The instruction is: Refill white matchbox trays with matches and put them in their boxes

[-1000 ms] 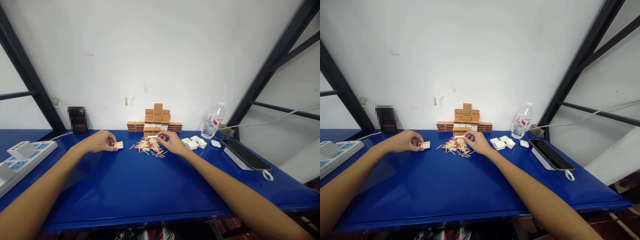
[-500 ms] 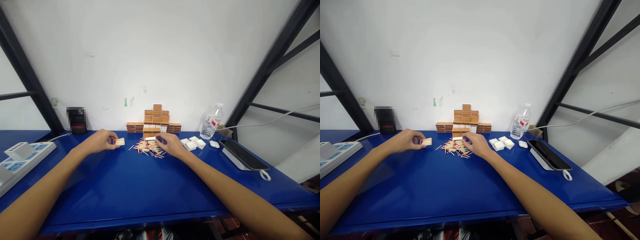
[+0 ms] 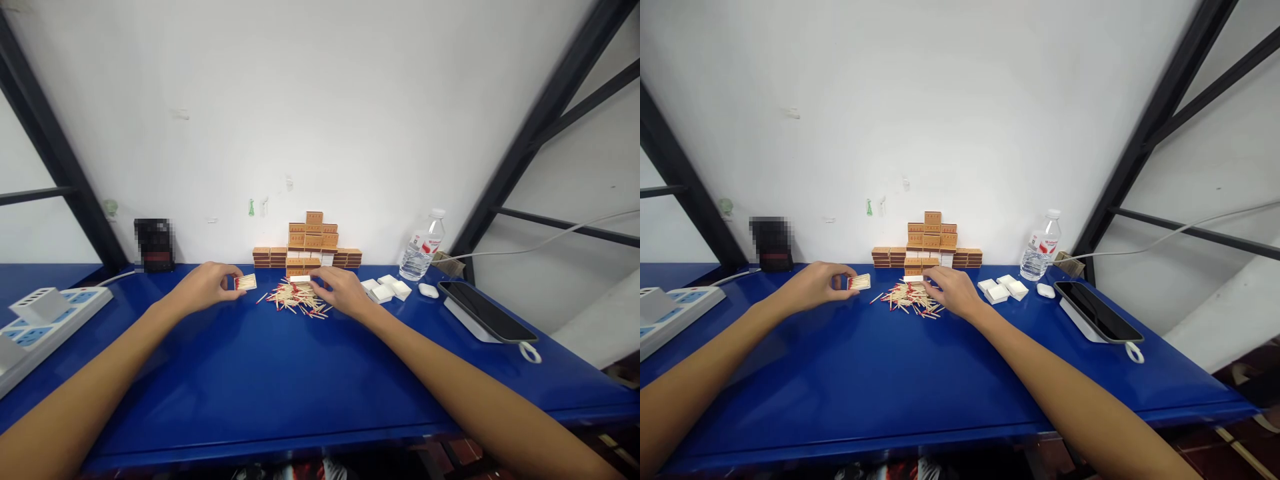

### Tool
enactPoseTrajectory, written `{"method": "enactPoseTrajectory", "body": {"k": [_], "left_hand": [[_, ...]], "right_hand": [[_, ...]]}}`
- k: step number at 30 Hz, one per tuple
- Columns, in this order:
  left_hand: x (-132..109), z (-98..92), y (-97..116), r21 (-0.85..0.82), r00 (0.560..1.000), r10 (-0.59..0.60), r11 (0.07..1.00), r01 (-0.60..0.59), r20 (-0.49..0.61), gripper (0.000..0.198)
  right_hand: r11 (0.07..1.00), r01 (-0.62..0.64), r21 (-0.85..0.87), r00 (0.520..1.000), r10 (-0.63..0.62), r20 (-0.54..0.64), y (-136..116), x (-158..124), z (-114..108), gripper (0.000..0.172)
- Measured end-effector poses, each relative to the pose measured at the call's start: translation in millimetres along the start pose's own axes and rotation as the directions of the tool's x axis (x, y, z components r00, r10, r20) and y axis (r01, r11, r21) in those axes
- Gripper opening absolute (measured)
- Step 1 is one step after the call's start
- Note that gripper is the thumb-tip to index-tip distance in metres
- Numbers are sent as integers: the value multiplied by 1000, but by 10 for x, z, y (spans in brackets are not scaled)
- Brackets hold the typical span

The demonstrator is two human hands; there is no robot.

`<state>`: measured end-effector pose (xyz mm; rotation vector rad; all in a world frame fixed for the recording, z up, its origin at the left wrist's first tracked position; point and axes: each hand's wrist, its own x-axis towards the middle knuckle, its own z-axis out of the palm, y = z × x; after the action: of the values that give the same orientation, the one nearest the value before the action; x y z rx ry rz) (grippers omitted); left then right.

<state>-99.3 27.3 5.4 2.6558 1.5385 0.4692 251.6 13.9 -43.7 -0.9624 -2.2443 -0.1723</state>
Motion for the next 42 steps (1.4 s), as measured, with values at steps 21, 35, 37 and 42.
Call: {"method": "enactPoseTrajectory", "body": {"k": [21,35,37,42], "left_hand": [[-22,228,209,22,961,204,979,-203,-185,35],[-26,265,178,34,949,238,971,-237,-206,33],[-26,290,193,26,940,247,968,-248,-235,35],[-21,360,320,-1,896,317,943,-334,-309,37]], "right_hand": [[747,-662,-65,716,655,242,1441,-260,-798,23],[796,-595,-108,692,577,434,1441,-294,-994,26],[821,-562,-105,760,562,327,1292,-208,-950,25],[818,-479,319,873,404,273,496,110,-565,40]]}}
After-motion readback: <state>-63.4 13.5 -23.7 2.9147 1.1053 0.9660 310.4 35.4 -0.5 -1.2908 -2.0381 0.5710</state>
